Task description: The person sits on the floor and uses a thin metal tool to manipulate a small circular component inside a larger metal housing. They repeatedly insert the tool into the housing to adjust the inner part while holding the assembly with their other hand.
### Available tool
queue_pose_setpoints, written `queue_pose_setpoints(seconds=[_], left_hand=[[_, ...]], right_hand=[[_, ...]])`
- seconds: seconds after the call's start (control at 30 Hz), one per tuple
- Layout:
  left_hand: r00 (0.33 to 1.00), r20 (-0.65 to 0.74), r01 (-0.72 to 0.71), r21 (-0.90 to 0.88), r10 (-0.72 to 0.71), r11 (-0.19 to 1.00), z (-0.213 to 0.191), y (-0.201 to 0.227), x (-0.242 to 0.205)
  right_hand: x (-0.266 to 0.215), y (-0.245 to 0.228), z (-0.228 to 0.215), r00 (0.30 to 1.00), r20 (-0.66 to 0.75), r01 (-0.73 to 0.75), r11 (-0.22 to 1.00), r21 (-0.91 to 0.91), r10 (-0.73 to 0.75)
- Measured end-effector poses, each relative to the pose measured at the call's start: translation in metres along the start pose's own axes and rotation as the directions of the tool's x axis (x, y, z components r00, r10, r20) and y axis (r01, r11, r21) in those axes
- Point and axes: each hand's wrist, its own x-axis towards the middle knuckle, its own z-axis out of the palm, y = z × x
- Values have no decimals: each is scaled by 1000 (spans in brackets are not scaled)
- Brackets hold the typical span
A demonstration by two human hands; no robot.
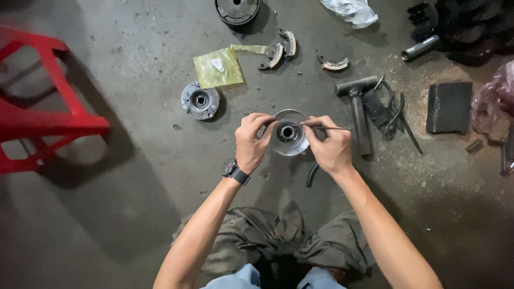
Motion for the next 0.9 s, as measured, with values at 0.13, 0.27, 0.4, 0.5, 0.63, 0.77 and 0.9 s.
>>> queue_pose_setpoints(seconds=[0.13, 0.27, 0.4, 0.5, 0.63, 0.77, 0.9], left_hand=[[990, 81, -120, 104, 112, 987, 9, 4, 5], [989, 106, -112, 39, 108, 993, 23, -5, 4], [992, 126, -28, 12, 26, 1000, 31, -13, 2], [991, 134, 0, -1, 0, 1000, 32, -14, 1], [990, 140, 14, 23, -17, 1000, 32, -18, 1], [986, 159, -53, 39, 47, 998, 31, -18, 0], [973, 194, -146, 116, 122, 982, 30, -18, 0]], right_hand=[[-6, -1, -10, 992, -51, -114, 992, 46, 116], [-16, 6, -13, 982, -80, -159, 977, 141, 171], [-21, 8, -15, 976, -84, -178, 955, 239, 203], [-22, 9, -16, 975, -76, -184, 951, 247, 209], [-23, 13, -13, 972, -78, -194, 944, 266, 222], [-22, 14, -11, 972, -88, -183, 934, 307, 219], [-21, 13, -10, 973, -81, -181, 936, 303, 214]])
